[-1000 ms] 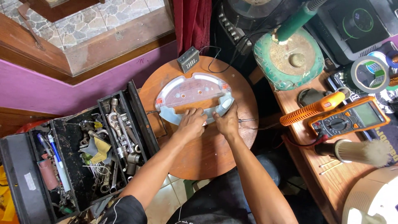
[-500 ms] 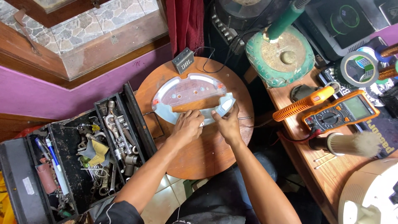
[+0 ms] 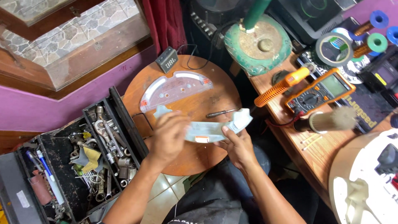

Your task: Inspecting and cleaning the components of a robot vacuum cleaner on a workbench.

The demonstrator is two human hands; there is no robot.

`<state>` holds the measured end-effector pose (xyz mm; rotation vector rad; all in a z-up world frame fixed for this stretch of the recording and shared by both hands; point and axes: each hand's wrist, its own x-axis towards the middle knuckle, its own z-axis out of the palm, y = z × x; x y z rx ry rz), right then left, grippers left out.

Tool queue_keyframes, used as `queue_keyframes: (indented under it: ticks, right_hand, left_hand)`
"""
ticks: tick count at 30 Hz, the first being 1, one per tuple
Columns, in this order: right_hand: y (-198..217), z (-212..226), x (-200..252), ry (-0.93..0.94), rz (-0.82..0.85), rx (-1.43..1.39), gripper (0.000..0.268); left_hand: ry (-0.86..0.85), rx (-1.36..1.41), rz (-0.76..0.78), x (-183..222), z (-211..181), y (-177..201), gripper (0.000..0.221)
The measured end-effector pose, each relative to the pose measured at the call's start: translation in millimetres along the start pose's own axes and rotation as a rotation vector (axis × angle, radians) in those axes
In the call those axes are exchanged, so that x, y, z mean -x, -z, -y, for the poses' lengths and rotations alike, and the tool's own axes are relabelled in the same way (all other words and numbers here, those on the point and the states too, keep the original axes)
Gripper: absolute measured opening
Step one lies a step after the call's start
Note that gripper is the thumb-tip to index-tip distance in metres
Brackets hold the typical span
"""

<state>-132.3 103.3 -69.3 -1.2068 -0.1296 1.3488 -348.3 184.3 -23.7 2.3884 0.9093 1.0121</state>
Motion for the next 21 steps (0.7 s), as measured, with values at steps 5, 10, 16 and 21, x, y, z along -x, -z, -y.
queue_keyframes:
  ticks: [5,10,16,21]
  right_hand:
    - [25.5,28.5,61.9,0.163,-0.047,-0.052,0.053]
    - [75.1,44.7,117.5,0.230,-0.042,-0.109,0.054]
    - [114.1,44.2,171.5,0.352,-0.171,-0.248,0.059]
    - [121.7,32.5,219.8,0.450,-0.173,-0.442,0.054]
  left_hand:
    - [0.166,-0.004,-0.509,-8.4,-41.6,24.3,0.033]
    - [0.443,0.563,-0.540,15.6,-67.9,-21.4,0.049]
    - [0.467,1.462,0.205,17.8,-143.2,-53.7,0.092]
    - [0.400,1.322,0.285,1.6,-194.5,-82.9,0.050]
